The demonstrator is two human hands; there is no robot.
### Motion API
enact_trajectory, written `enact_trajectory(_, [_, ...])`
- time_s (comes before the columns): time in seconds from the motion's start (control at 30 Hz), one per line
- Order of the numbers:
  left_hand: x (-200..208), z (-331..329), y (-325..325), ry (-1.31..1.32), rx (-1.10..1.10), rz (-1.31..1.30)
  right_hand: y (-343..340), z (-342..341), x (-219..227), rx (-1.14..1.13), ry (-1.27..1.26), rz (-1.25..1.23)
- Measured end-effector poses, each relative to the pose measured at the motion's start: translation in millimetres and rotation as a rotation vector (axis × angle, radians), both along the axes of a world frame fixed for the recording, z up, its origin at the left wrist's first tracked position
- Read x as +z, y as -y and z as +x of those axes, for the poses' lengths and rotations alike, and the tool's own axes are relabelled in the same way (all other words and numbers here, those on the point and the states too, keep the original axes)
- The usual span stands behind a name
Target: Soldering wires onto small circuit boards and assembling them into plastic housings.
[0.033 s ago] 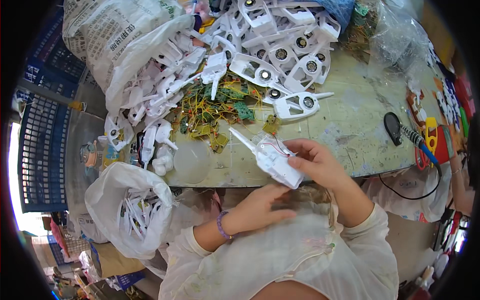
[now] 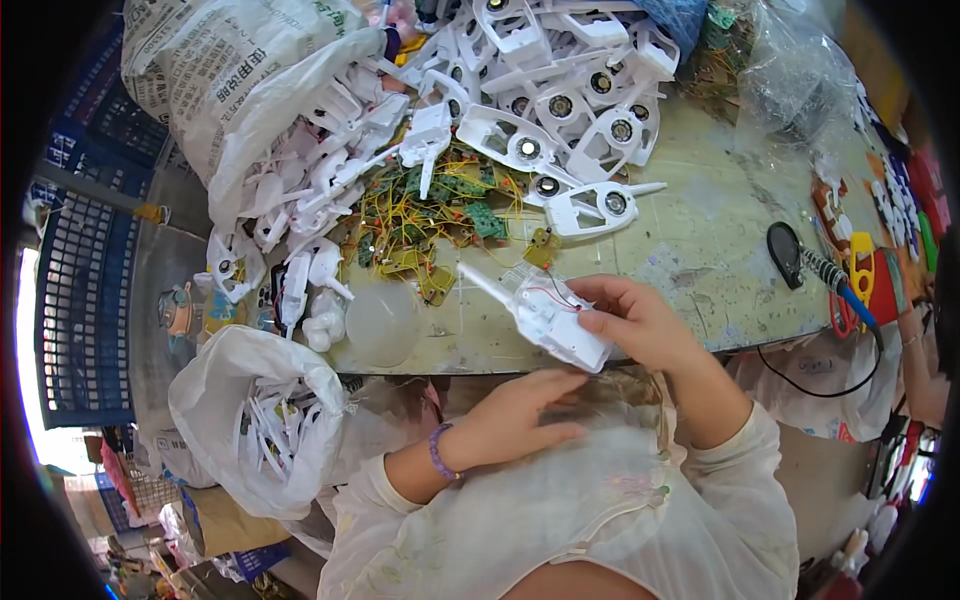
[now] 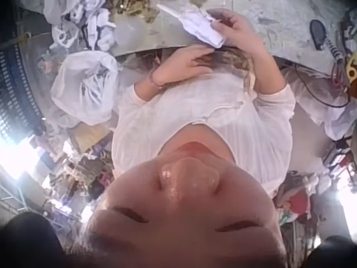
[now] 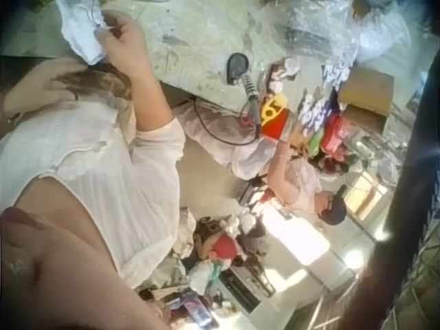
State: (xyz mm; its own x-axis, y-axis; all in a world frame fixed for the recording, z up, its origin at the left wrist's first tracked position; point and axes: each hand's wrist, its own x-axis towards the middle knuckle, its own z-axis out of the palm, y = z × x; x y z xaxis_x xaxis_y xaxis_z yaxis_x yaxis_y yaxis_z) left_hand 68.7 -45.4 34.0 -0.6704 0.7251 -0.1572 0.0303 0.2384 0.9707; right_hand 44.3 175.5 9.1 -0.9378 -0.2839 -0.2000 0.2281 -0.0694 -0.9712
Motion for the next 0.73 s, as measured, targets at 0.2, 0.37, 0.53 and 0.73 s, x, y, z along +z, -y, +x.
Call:
enact_trajectory(0.2, [4,-25,4,-0.816,0.183,-0.093,-3,-14,22,0.245,-0.395,0.733])
enact_trajectory(0.37, [-9,-42,0,-0.882,0.167,-0.179,-3,-40,35,-0.043,-0.72,1.098])
enact_trajectory(0.53, [-4,-65,-6,-0.821,0.187,-0.116,10,-82,23,0.11,-0.782,1.3])
enact_trajectory(0.73, [-5,-74,-2,-0.805,0.324,-0.183,-4,-61,58,0.056,-0.846,1.366])
